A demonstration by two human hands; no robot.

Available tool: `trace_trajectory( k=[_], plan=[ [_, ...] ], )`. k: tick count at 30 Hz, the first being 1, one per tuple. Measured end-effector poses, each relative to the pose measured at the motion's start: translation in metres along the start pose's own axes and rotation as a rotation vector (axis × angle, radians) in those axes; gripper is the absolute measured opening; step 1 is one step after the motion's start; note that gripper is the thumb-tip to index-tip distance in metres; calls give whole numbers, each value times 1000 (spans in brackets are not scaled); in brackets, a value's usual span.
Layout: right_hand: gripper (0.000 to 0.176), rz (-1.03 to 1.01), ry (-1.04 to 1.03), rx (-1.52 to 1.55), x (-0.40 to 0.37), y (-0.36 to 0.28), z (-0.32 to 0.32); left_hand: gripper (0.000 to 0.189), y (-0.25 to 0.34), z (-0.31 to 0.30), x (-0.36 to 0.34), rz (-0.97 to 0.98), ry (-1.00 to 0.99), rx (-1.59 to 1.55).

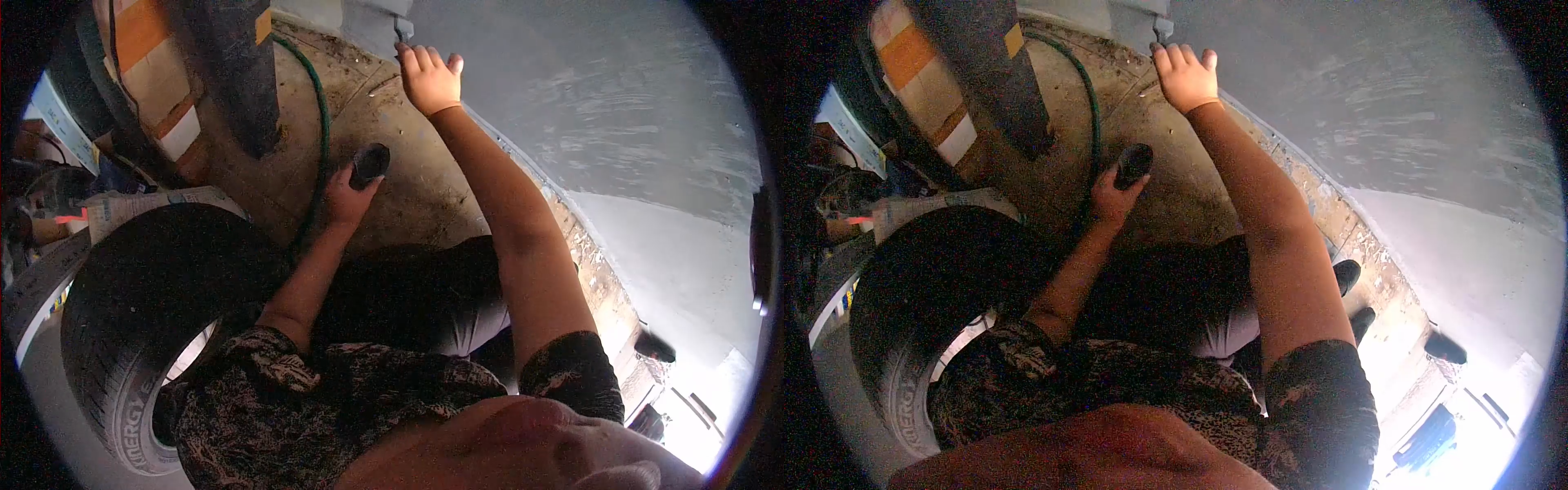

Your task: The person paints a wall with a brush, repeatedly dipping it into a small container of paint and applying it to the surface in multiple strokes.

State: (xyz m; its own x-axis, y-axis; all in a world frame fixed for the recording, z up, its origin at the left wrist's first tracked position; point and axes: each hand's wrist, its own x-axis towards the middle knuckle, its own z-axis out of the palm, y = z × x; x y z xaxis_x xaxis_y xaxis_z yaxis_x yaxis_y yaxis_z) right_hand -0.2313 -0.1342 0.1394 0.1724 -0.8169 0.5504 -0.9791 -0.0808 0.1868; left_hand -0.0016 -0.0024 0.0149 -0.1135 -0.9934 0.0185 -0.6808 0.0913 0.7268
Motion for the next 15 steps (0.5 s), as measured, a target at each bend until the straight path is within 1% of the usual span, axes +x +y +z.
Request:
trace_trajectory(
  k=[2,5,7,8,10,11,14,15],
  plan=[
    [25,-19,20,-12,0,-2,7,76,15,-14,3,-17,-44,-41],
    [25,-52,7,-23,1,-1,11,73,17,-17,3,-28,-66,-24],
    [25,-24,23,-54,4,2,8,69,4,-8,2,28,-10,-2],
    [28,-3,7,-21,6,3,7,68,-1,-3,2,57,18,8],
    [33,40,-28,42,10,2,-9,65,12,-13,2,47,4,-45],
    [33,4,-33,49,12,0,-15,64,18,-17,3,42,-4,-73],
    [21,-178,47,31,11,-2,2,63,13,-9,1,79,50,-40],
    [20,-172,26,40,10,-4,3,63,15,-11,1,73,43,-31]
  ],
)
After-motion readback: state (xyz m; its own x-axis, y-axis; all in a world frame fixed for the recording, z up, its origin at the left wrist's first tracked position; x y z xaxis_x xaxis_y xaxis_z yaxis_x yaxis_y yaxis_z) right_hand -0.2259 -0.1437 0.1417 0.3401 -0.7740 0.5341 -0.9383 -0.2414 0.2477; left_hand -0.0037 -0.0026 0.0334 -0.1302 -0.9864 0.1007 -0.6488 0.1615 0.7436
